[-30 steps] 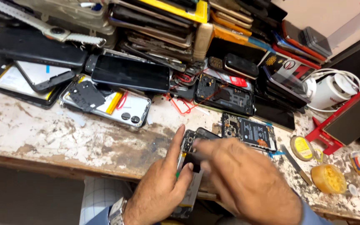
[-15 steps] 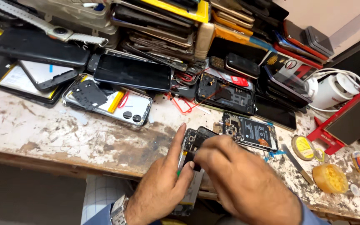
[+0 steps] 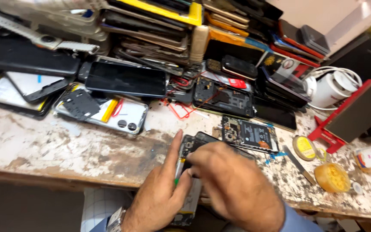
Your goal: The person disassembles a smartphone on a cluttered workbench, using a screwdriver to remove screws and pry the battery from the phone body. They reattach the back cover, test the phone with a charging cable, then hand the phone through a window to a waiting customer.
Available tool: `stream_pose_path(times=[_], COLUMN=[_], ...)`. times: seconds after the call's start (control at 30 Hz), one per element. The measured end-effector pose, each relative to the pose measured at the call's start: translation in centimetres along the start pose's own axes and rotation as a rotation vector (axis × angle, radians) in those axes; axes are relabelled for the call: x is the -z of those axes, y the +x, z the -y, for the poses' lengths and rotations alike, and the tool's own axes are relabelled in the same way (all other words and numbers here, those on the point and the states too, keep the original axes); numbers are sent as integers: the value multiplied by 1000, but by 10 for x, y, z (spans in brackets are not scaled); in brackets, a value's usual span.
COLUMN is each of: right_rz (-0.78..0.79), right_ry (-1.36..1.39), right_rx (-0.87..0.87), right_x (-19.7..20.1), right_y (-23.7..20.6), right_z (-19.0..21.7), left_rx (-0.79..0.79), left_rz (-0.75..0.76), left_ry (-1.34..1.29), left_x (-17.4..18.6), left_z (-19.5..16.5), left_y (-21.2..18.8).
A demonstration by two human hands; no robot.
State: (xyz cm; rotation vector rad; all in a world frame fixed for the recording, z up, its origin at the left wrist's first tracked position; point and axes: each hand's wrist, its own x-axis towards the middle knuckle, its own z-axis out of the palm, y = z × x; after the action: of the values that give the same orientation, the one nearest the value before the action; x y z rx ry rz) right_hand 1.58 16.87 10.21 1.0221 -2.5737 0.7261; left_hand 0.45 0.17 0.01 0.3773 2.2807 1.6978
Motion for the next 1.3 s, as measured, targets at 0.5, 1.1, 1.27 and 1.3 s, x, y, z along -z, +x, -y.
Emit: stream_pose_path(times=[0.5,1.1,1.27,1.3], right_rz=[-742,-404,-430,-443], right_ry=[446,-91,-123,-134], right_rx=[-593,-509,-519,-524], right_x=[-17,-23,-20,-20], right_y=[-78,-98,-102,-102], right_z=[-38,-54,-54,-54], left_rx=[-220,-239,-106,-92], left_rz=[-160,-166,-121,-118], left_ry=[-306,-354,-428,-431], left_x=[-10,-6,-6,-6], left_z=[20,12,10,10], left_y=[1,3,1,1])
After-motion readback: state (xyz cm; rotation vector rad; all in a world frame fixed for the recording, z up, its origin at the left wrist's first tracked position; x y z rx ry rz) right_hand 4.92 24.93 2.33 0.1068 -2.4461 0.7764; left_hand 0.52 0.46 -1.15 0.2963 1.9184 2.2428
